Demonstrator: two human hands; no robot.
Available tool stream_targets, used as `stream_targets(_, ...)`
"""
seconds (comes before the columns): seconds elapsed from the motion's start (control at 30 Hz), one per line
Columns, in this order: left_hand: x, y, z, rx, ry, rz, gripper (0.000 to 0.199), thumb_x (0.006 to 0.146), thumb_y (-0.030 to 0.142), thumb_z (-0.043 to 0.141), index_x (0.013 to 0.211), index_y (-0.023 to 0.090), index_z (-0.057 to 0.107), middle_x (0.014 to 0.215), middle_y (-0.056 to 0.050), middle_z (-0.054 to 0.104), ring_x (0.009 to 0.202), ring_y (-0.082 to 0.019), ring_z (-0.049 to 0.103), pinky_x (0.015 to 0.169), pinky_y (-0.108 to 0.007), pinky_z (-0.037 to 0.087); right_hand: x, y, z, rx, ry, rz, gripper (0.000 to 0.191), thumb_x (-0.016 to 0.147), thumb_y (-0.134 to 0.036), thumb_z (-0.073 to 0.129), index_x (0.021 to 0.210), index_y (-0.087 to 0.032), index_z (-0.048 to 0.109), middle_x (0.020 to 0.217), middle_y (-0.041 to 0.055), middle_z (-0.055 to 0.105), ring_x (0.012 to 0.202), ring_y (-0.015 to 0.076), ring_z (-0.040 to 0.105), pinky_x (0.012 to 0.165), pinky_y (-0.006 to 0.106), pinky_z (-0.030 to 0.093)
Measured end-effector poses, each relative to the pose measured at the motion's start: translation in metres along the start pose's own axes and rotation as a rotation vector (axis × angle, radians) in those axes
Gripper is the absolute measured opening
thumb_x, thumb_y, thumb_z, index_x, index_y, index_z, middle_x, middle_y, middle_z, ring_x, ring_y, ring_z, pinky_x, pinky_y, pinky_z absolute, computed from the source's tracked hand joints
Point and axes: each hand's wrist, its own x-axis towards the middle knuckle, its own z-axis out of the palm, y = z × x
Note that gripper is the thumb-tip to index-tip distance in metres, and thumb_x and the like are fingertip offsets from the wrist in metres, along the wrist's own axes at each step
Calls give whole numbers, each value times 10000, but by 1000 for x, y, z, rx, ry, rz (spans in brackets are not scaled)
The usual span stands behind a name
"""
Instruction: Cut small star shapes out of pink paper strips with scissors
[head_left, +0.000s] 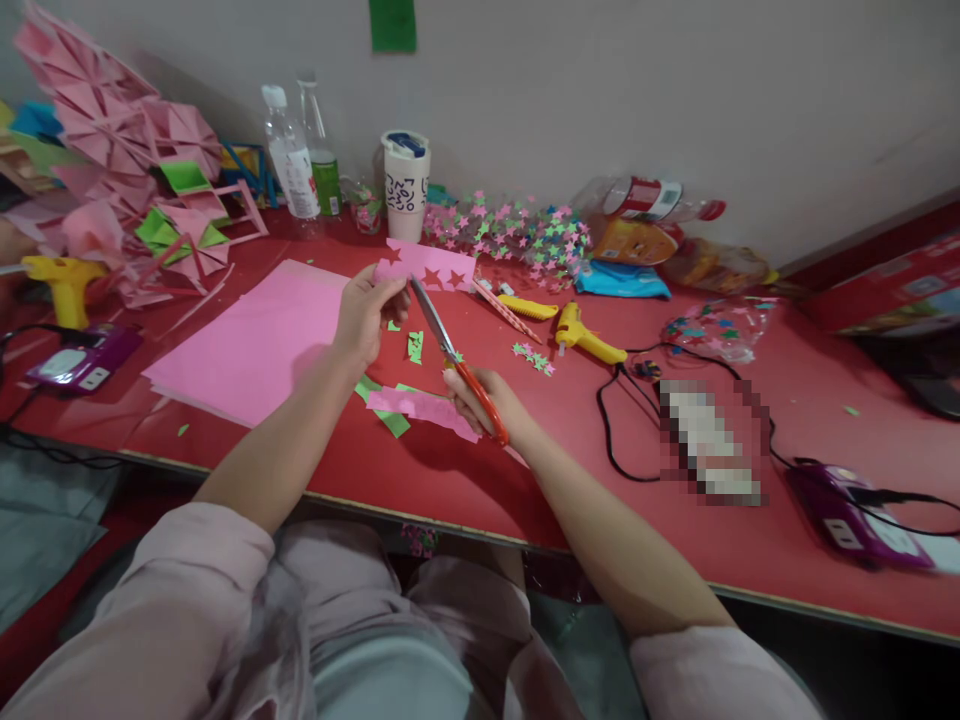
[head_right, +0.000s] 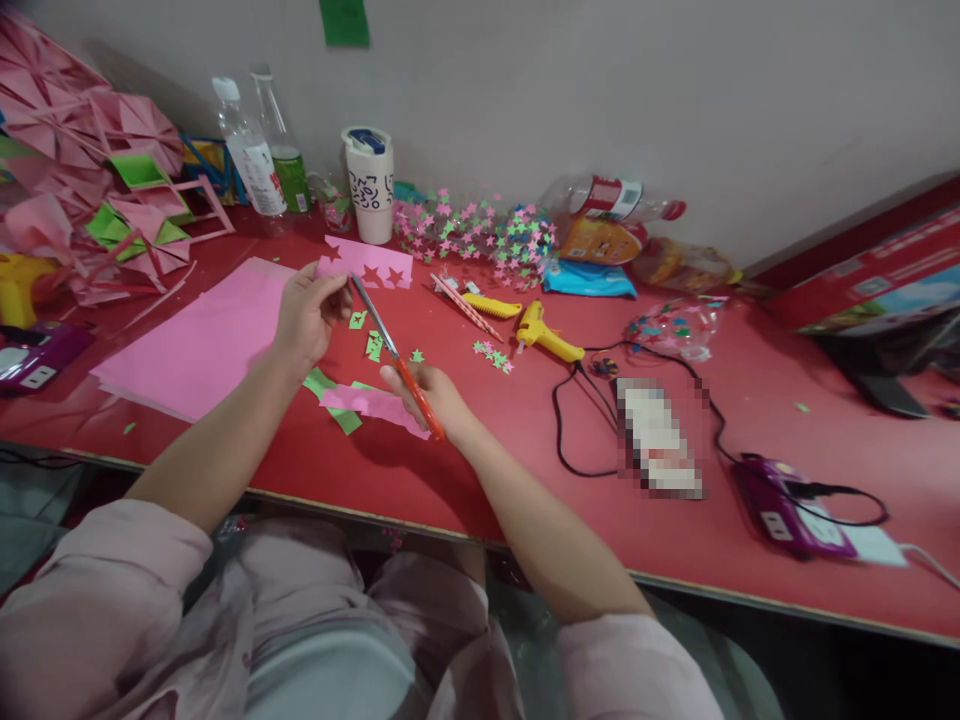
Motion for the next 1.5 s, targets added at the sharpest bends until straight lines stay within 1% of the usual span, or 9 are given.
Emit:
stream_targets(0.13,-1,2,0,-14,-34,-28,73,716,227,582,672,187,539,497,57,558,381,-39,478,384,-172,359,-2,-4,0,9,-18,1,437,812,-601,483,661,-207,374,420,-84,350,306,51,320,323,195,277)
stream_targets(0.27,0,1,-1,-17,-61,-51,75,719,249,584,701,187,545,543,41,606,430,-53,538,447,-177,430,-2,-5,-1,31,-29,17,423,814,-588,492,666,-206,389,403,-93,335,297,52,312,321,195,285)
stream_targets(0.37,1,0,-1,-18,-72,-50,86,712,260,592,718,185,552,554,35,623,453,-60,561,471,-180,455,-1,-5,-3,21,-25,11,430,803,-597,505,665,-204,398,411,-92,341,301,48,313,321,190,292)
stream_targets(0.67,2,0,-2,-30,-75,-47,98,699,256,607,709,179,547,535,36,622,424,-61,551,451,-179,455,-1,-7,-4,-2,-29,11,418,816,-576,503,672,-196,404,410,-91,348,306,42,316,317,177,292)
stream_targets(0.93,1,0,-1,-54,-74,-39,66,696,220,597,695,175,549,520,40,619,416,-59,551,443,-177,460,0,-4,-4,47,-62,28,396,840,-548,493,678,-202,391,399,-98,336,289,44,316,298,174,291)
stream_targets(1.07,2,0,-2,-54,-80,-37,66,695,219,592,703,173,547,519,42,618,417,-57,552,439,-172,457,-1,-5,-4,79,-58,38,387,848,-547,494,694,-210,383,391,-100,329,281,48,298,282,178,280)
stream_targets(1.2,3,3,-3,-55,-87,-49,74,679,224,598,696,172,548,514,43,614,423,-61,556,429,-175,455,-1,-5,-5,83,-61,33,389,852,-542,500,685,-213,375,389,-98,320,280,50,281,282,188,260)
stream_targets(1.33,5,6,-7,-32,-121,-69,63,672,209,595,676,165,549,495,42,604,397,-64,544,397,-178,437,0,-5,-6,91,-78,22,390,858,-522,504,671,-209,366,394,-99,310,289,40,274,283,181,226)
stream_targets(1.5,6,8,-9,-27,-123,-87,49,659,197,588,663,160,556,486,43,604,384,-58,536,387,-173,431,-1,-7,-5,69,-67,32,386,862,-519,493,669,-207,373,394,-99,311,288,41,275,286,183,232)
